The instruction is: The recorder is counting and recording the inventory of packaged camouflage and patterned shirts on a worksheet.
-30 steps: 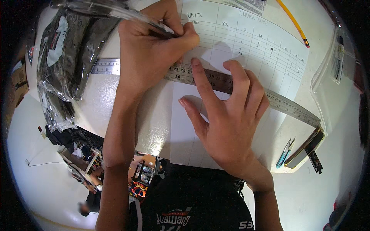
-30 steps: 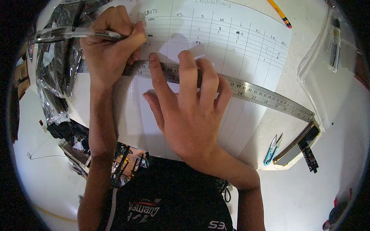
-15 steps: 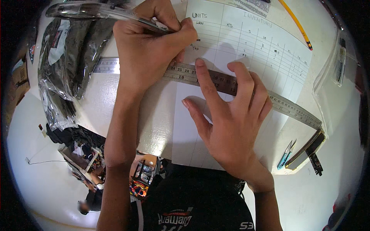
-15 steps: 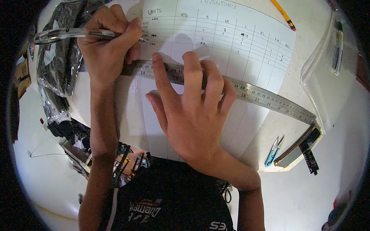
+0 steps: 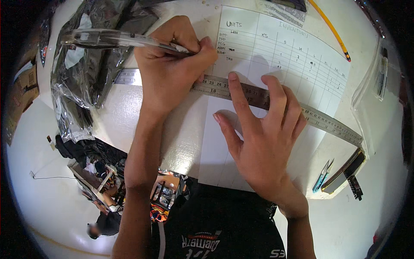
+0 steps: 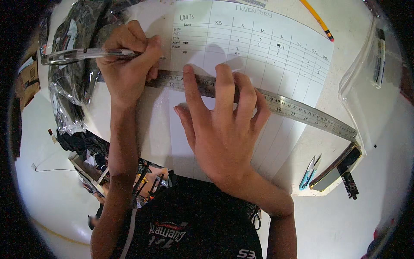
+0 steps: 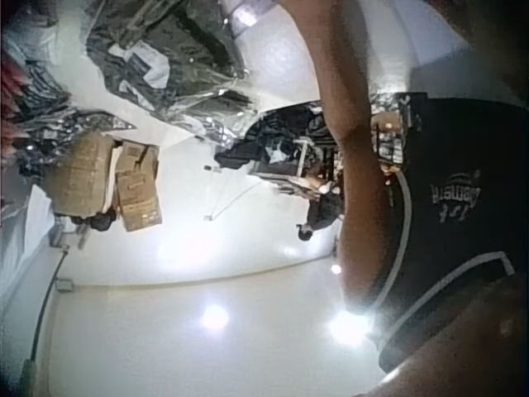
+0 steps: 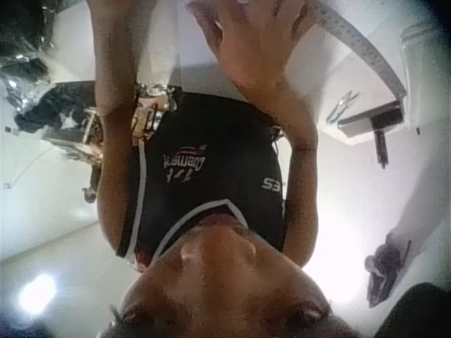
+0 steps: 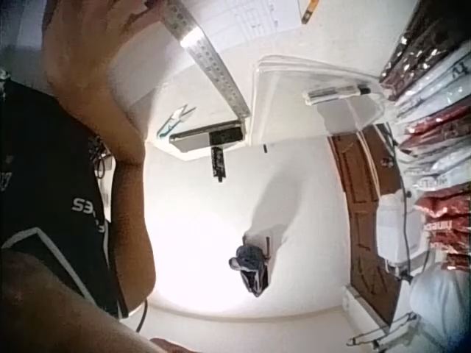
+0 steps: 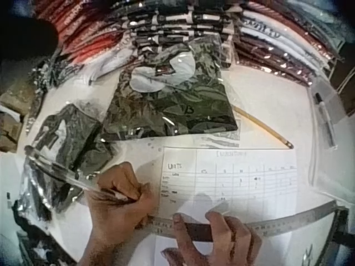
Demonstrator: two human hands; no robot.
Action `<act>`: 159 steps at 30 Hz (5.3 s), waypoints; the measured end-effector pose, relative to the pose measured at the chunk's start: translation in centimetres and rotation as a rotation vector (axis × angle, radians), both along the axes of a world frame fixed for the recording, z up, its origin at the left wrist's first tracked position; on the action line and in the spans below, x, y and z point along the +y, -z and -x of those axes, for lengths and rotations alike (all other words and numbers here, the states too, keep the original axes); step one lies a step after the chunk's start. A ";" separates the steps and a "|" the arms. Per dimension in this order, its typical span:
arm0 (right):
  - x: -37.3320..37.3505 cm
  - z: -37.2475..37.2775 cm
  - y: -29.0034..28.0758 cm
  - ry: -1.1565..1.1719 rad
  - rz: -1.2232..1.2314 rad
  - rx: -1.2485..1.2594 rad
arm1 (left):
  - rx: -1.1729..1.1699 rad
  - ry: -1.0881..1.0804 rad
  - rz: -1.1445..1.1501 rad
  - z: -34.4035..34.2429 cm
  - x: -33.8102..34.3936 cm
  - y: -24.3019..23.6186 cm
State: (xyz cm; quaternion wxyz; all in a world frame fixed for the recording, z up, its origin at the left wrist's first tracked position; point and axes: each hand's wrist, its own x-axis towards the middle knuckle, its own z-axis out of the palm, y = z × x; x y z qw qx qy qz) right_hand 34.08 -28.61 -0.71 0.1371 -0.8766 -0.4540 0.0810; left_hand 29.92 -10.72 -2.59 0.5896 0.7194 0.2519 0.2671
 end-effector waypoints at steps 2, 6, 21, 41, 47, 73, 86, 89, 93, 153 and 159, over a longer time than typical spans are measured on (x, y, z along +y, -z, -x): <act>0.0 0.2 0.2 -0.004 -0.012 -0.007 | 0.042 -0.046 0.095 0.0 -0.3 -0.3; 0.1 0.3 0.1 -0.001 0.020 0.010 | 0.048 -0.008 0.056 -0.5 0.4 -0.3; 0.3 0.4 -0.3 -0.020 0.009 -0.007 | -0.119 -0.106 0.378 -0.7 -0.2 -0.7; 0.4 0.2 -0.3 -0.030 0.071 -0.037 | -0.003 -0.002 -0.025 -0.3 0.4 1.5; 0.5 0.2 -0.4 -0.026 0.069 -0.026 | -0.027 0.007 -0.023 -0.4 0.4 1.3; 0.5 0.2 -0.5 -0.030 0.093 0.008 | -0.050 0.161 -0.170 0.0 1.0 1.8; 0.4 0.1 -0.5 -0.031 0.102 0.035 | -0.055 0.148 -0.171 0.0 1.1 1.8; 0.3 0.0 -0.6 -0.040 0.098 0.020 | -0.044 0.081 -0.066 -0.3 0.6 1.3; 0.4 0.0 -0.7 -0.041 0.106 0.020 | -0.021 0.041 -0.017 -0.4 0.4 1.1; 0.3 0.3 -0.5 0.003 0.044 0.080 | 0.022 0.005 -0.090 0.1 0.3 1.1; 0.3 0.2 -0.7 0.000 0.070 0.067 | -0.021 0.137 -0.194 0.5 1.0 1.5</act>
